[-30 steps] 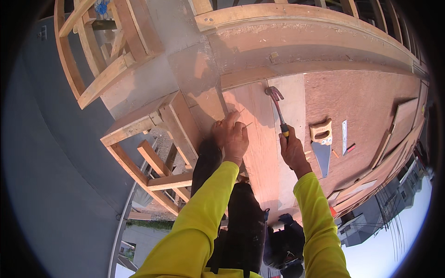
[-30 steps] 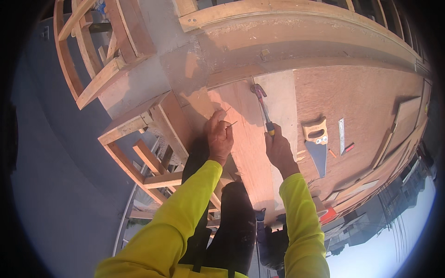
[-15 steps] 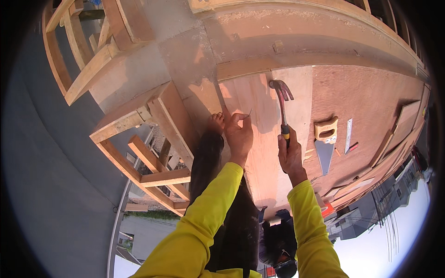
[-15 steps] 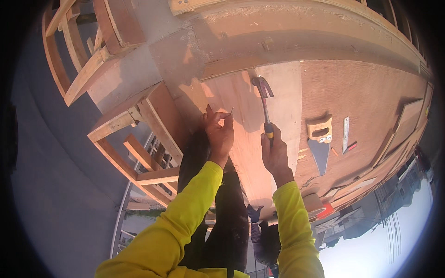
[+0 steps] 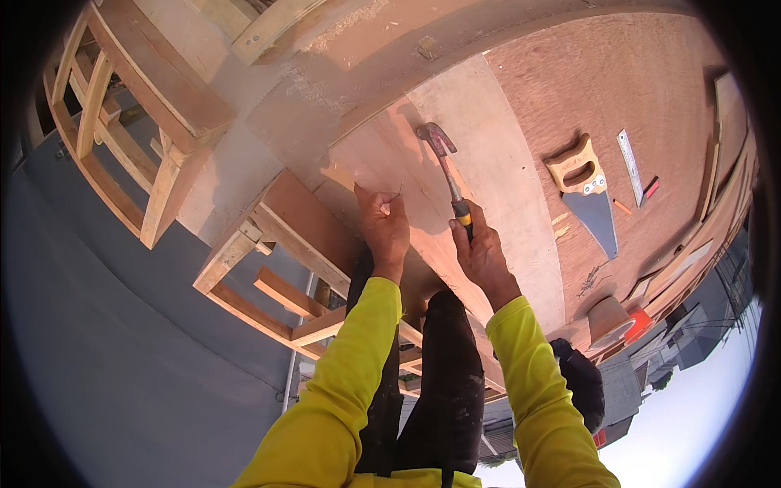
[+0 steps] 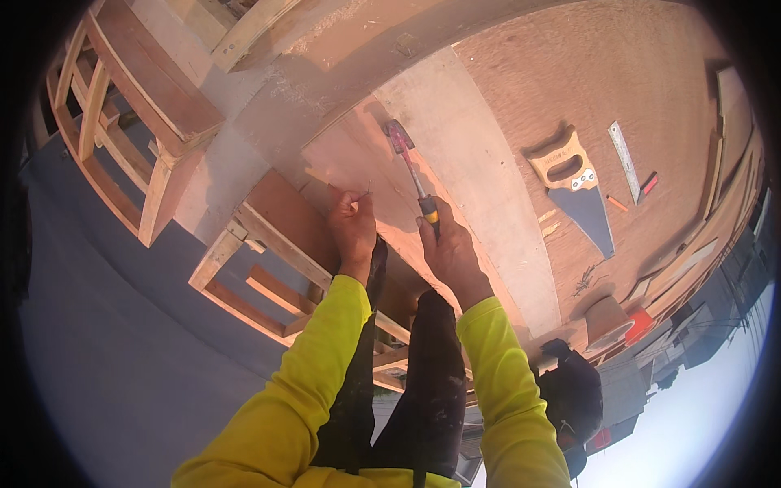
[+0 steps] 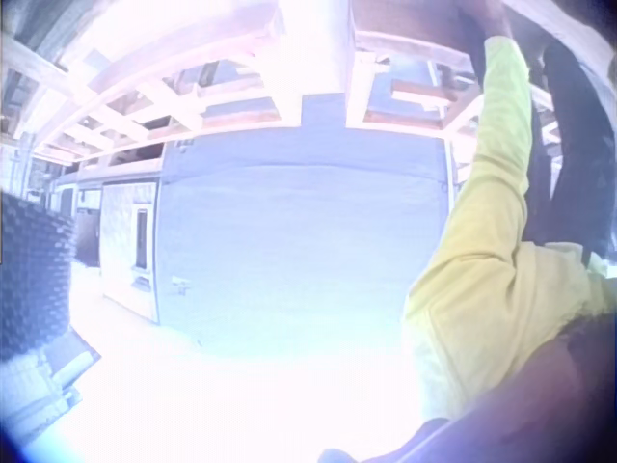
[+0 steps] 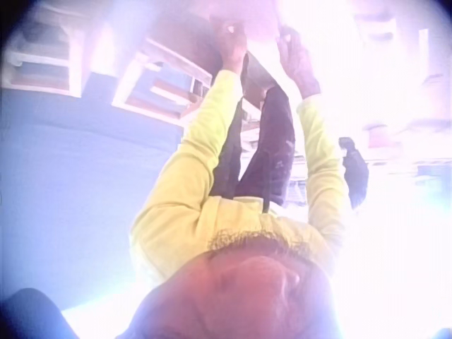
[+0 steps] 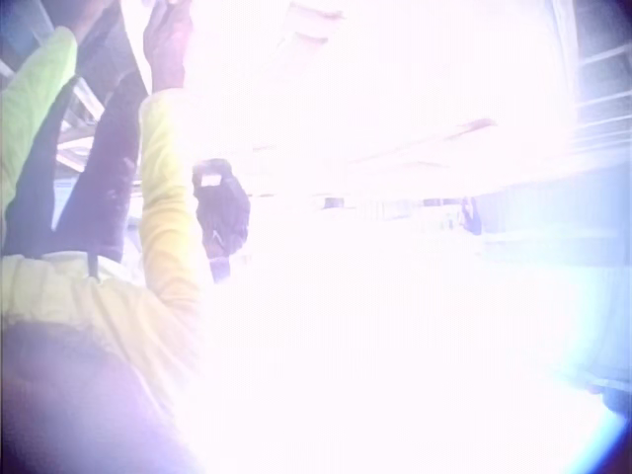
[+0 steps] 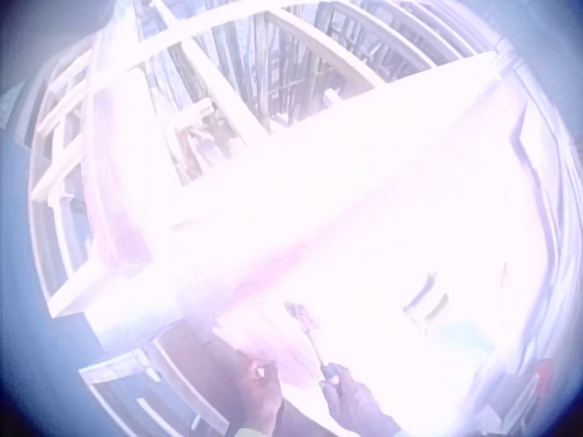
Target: The person measures and marks a wooden plank, then saws it to fit a curved frame. They position the cut plank and secure it with nails using a hammer. Another person assists by holding the plank steady.
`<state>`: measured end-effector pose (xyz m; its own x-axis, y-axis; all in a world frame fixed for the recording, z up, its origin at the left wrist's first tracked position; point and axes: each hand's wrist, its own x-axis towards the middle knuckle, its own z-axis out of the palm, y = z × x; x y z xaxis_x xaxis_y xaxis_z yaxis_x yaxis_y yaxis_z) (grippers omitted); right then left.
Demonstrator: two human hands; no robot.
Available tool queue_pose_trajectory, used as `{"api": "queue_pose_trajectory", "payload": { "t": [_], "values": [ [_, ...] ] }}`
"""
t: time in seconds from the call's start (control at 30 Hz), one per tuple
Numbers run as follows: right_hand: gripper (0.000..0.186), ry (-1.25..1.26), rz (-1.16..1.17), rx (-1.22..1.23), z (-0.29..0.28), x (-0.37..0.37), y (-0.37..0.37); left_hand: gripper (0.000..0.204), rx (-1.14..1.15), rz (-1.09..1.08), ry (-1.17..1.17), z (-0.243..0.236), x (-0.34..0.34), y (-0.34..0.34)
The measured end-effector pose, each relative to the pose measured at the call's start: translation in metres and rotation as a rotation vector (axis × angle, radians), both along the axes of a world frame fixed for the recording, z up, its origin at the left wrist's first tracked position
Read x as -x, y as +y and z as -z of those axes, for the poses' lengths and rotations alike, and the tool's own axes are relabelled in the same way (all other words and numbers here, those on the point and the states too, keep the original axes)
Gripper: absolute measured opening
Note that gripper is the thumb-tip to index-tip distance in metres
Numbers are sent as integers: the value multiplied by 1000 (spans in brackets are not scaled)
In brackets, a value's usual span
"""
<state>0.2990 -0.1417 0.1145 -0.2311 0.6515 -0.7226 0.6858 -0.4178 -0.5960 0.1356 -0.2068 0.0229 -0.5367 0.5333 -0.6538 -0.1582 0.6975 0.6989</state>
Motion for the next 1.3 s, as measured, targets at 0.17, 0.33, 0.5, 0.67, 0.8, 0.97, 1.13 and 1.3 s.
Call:
{"api": "queue_pose_trajectory", "payload": {
  "t": [0.17, 0.33, 0.5, 0.67, 0.8, 0.97, 1.13, 1.3],
  "values": [
    [39, 8, 56, -139, 17, 1, -21, 10, 172, 136, 17, -11, 4, 16],
    [36, 62, 150, -240, 24, 9, -30, 22, 217, 270, 192, -4, 31, 12],
    [36, 87, 195, -165, 23, -5, -29, 24, 346, 473, 471, -48, 4, 26],
    [36, 243, 358, -216, 23, -36, -50, 26, -148, 1067, 379, -54, -59, -14],
    [39, 332, 705, -295, -3, -85, -121, 19, -239, 1365, 367, -46, -84, -27],
    [46, 441, 1191, -36, -67, -156, -254, 9, -117, 1594, 584, -17, -64, -8],
    [43, 446, 1844, 212, -97, -171, -370, 17, 39, 1705, 818, -34, -107, -20],
    [39, 454, 2051, 233, -51, -185, -405, 24, 185, 1670, 880, -13, -94, 9]
  ]
}}
